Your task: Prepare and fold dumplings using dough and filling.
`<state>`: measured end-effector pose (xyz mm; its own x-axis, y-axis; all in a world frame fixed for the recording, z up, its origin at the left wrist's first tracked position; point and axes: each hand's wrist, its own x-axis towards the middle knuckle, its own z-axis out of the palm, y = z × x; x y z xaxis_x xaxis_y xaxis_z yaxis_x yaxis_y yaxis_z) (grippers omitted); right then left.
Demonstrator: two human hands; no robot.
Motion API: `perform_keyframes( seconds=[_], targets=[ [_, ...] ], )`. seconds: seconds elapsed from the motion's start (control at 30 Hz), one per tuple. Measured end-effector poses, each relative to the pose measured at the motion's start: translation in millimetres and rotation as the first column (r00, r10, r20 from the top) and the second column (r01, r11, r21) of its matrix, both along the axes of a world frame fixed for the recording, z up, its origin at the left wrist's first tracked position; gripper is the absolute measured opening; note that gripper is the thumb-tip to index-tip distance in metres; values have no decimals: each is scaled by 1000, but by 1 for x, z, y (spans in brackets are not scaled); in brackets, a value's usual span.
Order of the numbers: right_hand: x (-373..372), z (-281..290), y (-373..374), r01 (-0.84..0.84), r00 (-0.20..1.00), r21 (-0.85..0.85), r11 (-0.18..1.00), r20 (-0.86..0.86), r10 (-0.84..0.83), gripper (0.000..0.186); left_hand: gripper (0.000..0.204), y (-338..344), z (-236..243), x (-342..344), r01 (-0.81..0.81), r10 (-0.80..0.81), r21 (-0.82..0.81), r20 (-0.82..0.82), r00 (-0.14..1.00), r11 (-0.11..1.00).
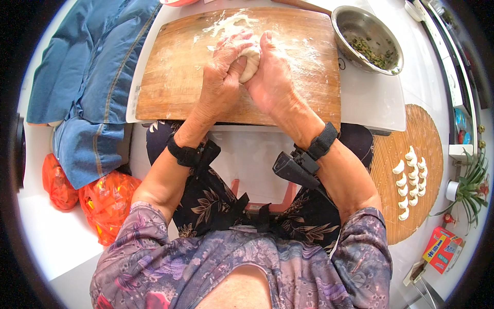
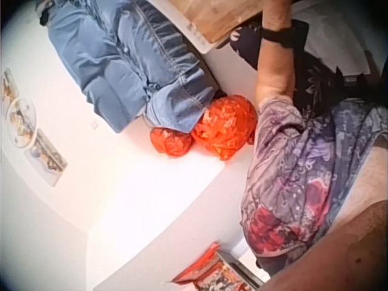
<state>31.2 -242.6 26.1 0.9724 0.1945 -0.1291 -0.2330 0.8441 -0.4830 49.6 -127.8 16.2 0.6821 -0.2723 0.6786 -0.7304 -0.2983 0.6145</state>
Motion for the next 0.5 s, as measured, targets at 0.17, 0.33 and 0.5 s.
perform_keyframes(
  seconds=[0.17,0.33,0.5],
  targets=[
    [-5,12,-3,-37,999,2,999,-10,37,62,37,8,4,0,94,-93,7,-135,986,996],
    [-7,13,-5,-43,995,19,999,-85,44,75,53,6,5,2,18,-32,103,139,990,994],
    [0,-1,-10,-241,970,127,962,62,235,82,44,12,-4,6,-105,83,147,146,986,984]
  ],
)
